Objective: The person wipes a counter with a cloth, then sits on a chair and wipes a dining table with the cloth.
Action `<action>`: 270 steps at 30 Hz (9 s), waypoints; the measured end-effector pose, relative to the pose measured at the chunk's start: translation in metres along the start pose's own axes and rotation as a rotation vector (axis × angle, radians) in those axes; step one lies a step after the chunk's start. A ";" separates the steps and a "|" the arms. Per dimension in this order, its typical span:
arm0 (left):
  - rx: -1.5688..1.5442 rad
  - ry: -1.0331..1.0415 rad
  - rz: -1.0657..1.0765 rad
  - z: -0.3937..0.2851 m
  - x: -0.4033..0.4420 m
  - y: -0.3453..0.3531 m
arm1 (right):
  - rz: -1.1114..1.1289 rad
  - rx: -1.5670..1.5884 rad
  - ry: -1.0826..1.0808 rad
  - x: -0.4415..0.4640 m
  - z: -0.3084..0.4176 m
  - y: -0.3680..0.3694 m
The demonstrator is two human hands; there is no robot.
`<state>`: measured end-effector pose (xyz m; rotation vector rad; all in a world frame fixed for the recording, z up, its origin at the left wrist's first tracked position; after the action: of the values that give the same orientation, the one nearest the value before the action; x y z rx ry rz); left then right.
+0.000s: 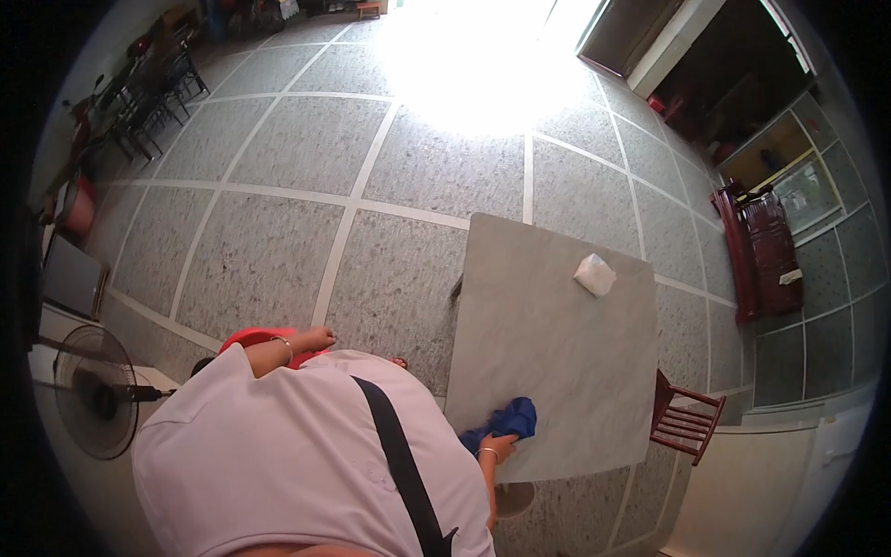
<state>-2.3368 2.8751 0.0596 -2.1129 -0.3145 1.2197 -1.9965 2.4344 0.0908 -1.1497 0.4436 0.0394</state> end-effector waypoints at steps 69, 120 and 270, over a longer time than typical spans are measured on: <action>-0.031 -0.290 0.163 0.040 -0.083 0.126 | 0.179 -0.171 -0.245 -0.005 0.011 0.010; 0.889 0.533 0.893 -0.028 0.146 0.181 | -0.507 0.228 -0.406 -0.033 0.021 0.031; 0.653 1.982 -0.430 -0.370 0.062 0.067 | -0.830 0.113 -0.132 0.018 -0.002 -0.002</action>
<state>-2.0024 2.6977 0.0995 -1.5597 0.4624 -1.0825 -1.9803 2.4283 0.0860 -1.1374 -0.1692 -0.6202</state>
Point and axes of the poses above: each hand's wrist, its own x-axis towards the middle knuckle, its own y-axis out of the palm, z = x × y, the point moved 5 cm from there along x, towards the middle knuckle, and after that the axes turned 15 degrees about x, right-handed, at the moved point
